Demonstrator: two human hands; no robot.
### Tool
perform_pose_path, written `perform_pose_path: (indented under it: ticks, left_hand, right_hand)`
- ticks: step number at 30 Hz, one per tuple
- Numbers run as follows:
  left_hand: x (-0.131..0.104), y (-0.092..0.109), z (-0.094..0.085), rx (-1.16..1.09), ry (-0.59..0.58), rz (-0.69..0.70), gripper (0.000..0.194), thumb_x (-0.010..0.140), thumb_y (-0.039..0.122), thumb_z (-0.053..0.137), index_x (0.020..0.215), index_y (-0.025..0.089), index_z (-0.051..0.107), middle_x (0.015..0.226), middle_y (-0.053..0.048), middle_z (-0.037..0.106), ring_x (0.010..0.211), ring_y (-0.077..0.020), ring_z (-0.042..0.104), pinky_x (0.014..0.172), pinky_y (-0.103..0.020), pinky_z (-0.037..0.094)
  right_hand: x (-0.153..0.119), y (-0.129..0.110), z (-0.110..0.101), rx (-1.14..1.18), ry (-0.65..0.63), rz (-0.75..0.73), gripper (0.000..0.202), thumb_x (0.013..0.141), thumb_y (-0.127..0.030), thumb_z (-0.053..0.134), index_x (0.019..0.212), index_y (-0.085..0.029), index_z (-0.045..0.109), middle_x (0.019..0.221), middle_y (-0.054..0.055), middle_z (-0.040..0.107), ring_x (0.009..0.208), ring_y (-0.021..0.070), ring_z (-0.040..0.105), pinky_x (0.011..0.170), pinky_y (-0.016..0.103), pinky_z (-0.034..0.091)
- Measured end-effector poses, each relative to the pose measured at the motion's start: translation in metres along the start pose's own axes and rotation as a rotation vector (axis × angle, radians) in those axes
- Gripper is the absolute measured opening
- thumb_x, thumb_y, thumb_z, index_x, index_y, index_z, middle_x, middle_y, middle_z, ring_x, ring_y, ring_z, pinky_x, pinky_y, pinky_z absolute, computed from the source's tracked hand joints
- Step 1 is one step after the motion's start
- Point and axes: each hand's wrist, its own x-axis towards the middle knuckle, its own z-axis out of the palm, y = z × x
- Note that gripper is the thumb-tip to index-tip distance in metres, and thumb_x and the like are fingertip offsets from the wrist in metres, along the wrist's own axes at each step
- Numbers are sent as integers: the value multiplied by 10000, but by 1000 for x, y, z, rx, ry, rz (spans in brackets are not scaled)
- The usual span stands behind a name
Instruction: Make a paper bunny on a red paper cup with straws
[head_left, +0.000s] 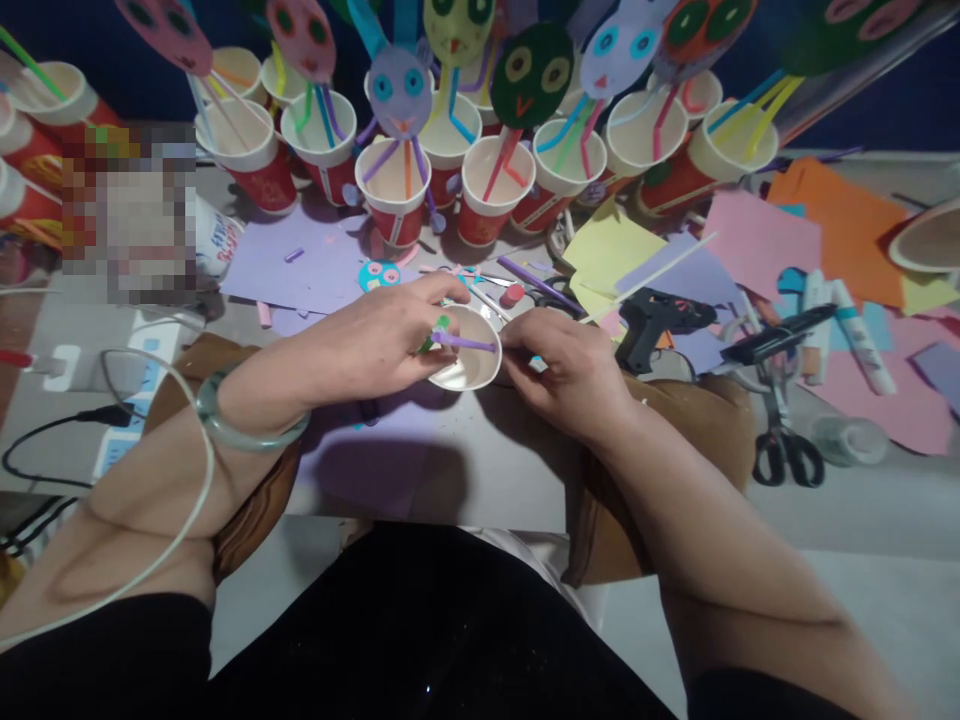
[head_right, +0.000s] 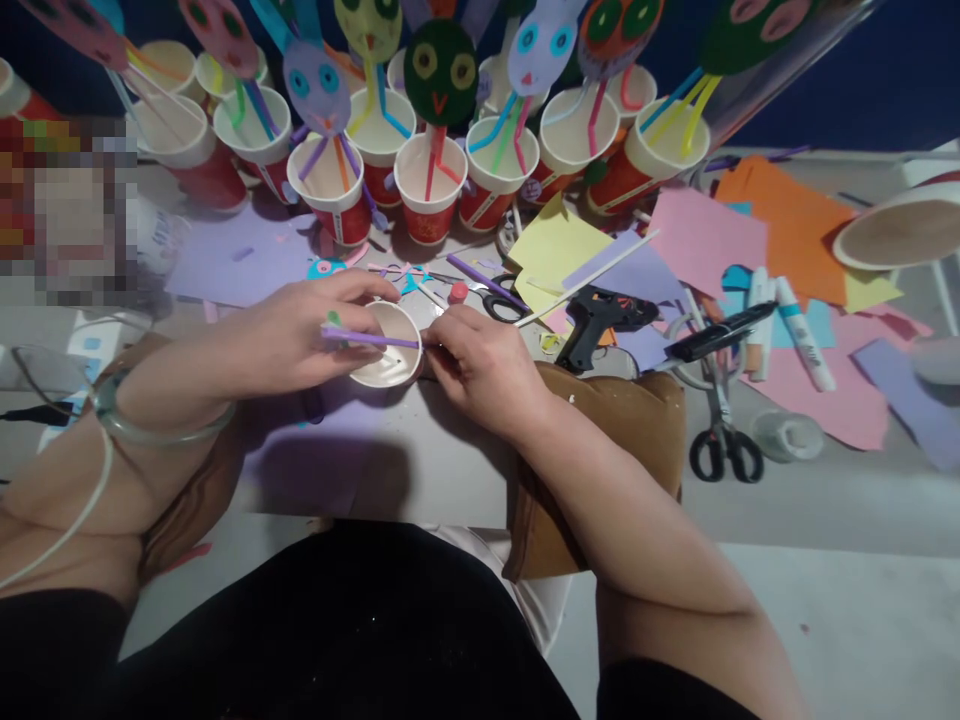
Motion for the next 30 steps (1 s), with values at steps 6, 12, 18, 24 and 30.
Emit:
perform_pose_path:
  ticks: [6,12,18,24,30]
  left_hand:
    - [0,3,2,27,-7,-59,211,971,312,524,924,208,701,1226,-58,663,1132,-240,655,958,-375,524]
    - [2,5,3,25,-25,-126,202,955,292,521,943,192,696,1200,-69,675,1115,-234,655,953,-367,518]
    - [3,5,6,30,-16,-154,199,936,300,545,965,179,700,1158,-77,683,1078,-232,666,947,-363,527]
    - [2,4,12,-5,35,-131,174,933,284,556,944,196,706,1114,-71,695,1032,-239,682,920,-375,541]
    - [1,6,12,-1,48,-182,178,922,297,570,965,188,703,1089,-77,701,1019,-246,687,916,-382,541]
  right_hand:
    - [1,-1,-1,-26,-11,2,99,898,-182,557,855,-221,638,786,37,652,685,165,591,621,288,475]
    - [3,-4,-5,-12,-46,-1,38,877,-198,572,849,-218,590,763,24,626,659,150,570,605,279,455]
    - [2,-8,-6,-81,-181,49,237,801,-345,674,948,-211,545,809,23,629,656,162,555,572,278,372]
    - [2,-8,-4,-103,-238,63,398,847,-511,677,1067,-214,531,843,38,673,664,188,592,574,285,347]
    - [-1,-6,-1,-111,-214,41,391,889,-523,656,1113,-232,523,838,52,682,672,210,619,570,297,343]
